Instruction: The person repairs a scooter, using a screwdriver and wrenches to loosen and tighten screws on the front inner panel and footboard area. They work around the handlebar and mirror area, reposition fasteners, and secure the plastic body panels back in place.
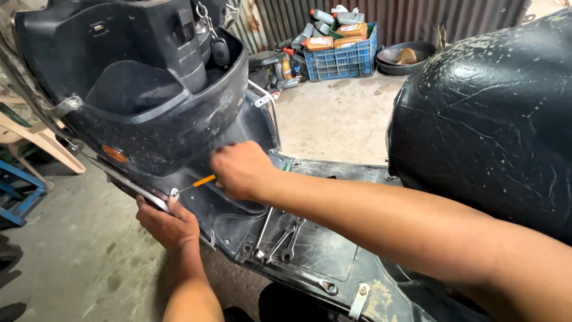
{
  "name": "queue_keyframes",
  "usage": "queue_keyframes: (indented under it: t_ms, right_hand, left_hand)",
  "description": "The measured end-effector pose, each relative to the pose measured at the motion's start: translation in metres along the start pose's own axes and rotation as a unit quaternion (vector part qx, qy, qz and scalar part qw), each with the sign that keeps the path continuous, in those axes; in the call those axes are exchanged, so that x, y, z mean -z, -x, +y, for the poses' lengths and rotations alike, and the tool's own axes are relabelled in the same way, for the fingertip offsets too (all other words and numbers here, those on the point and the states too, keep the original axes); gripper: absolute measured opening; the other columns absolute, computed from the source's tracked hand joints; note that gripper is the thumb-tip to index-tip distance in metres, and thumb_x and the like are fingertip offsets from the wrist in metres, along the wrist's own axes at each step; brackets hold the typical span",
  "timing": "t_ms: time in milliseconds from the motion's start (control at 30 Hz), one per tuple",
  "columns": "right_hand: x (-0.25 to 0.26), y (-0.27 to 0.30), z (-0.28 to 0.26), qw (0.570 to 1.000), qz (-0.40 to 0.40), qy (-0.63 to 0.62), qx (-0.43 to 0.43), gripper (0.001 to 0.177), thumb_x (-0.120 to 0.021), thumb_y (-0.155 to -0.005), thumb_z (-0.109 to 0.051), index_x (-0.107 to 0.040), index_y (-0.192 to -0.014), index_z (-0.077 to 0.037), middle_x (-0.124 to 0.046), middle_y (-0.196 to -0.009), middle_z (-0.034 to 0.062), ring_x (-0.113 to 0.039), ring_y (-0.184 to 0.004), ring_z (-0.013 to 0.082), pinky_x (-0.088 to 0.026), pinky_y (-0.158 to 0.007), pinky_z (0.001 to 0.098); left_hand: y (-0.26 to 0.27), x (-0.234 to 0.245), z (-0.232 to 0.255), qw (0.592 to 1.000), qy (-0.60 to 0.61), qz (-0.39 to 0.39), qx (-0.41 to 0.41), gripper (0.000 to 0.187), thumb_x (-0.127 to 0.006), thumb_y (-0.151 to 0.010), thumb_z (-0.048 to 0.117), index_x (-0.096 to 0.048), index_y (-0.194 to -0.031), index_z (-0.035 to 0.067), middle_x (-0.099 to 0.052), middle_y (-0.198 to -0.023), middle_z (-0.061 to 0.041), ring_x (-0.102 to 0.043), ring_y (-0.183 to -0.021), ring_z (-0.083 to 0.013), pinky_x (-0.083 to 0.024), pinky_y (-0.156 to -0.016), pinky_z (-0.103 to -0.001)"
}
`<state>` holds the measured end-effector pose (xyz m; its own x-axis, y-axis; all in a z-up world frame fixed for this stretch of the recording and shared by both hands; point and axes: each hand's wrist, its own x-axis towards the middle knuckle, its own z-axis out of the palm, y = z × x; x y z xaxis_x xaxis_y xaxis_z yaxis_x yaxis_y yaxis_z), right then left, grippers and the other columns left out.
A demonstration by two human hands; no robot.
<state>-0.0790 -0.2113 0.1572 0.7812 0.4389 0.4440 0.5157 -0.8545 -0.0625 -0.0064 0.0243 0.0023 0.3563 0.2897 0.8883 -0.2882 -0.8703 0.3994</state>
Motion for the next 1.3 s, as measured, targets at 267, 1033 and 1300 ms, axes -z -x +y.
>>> queue_keyframes:
  t_ms: [267, 1033, 1300]
  right_hand:
    - [-0.035, -0.022, 0.012, 0.979, -0.11, -0.122, -0.118, 0.045, -0.072, -0.091, -0.047, -0.072, -0.1, -0.002, -0.069, -0.104, 0.0189, -0.068, -0.109, 0.0356, -0.055, -0.092, 0.0448]
    - [0.013, -0.017, -0.01, 0.988, -0.049, 0.097, 0.105, 0.017, -0.069, -0.085, -0.024, -0.078, -0.095, -0.015, -0.076, -0.1, 0.0104, -0.072, -0.093, 0.0349, -0.058, -0.079, 0.049]
    - [-0.003, -0.023, 0.009, 0.997, -0.054, 0.048, 0.024, 0.044, -0.077, -0.078, -0.037, -0.07, -0.111, -0.01, -0.073, -0.11, 0.0138, -0.072, -0.101, 0.033, -0.059, -0.08, 0.0447]
  left_hand:
    - [0.001, -0.003, -0.004, 0.999, -0.006, 0.029, -0.029, 0.07, -0.048, -0.109, 0.043, -0.036, -0.155, -0.009, -0.051, -0.132, -0.032, -0.052, -0.119, -0.0503, -0.044, -0.104, -0.058]
    - [-0.023, -0.01, 0.004, 0.993, -0.003, 0.042, 0.113, 0.063, -0.072, -0.093, 0.034, -0.046, -0.138, -0.001, -0.057, -0.124, -0.025, -0.058, -0.112, -0.0469, -0.046, -0.092, -0.058]
    - [-0.023, -0.015, -0.001, 0.992, 0.002, 0.064, 0.112, 0.065, -0.076, -0.092, 0.035, -0.045, -0.137, -0.001, -0.056, -0.127, -0.023, -0.059, -0.112, -0.045, -0.048, -0.091, -0.057]
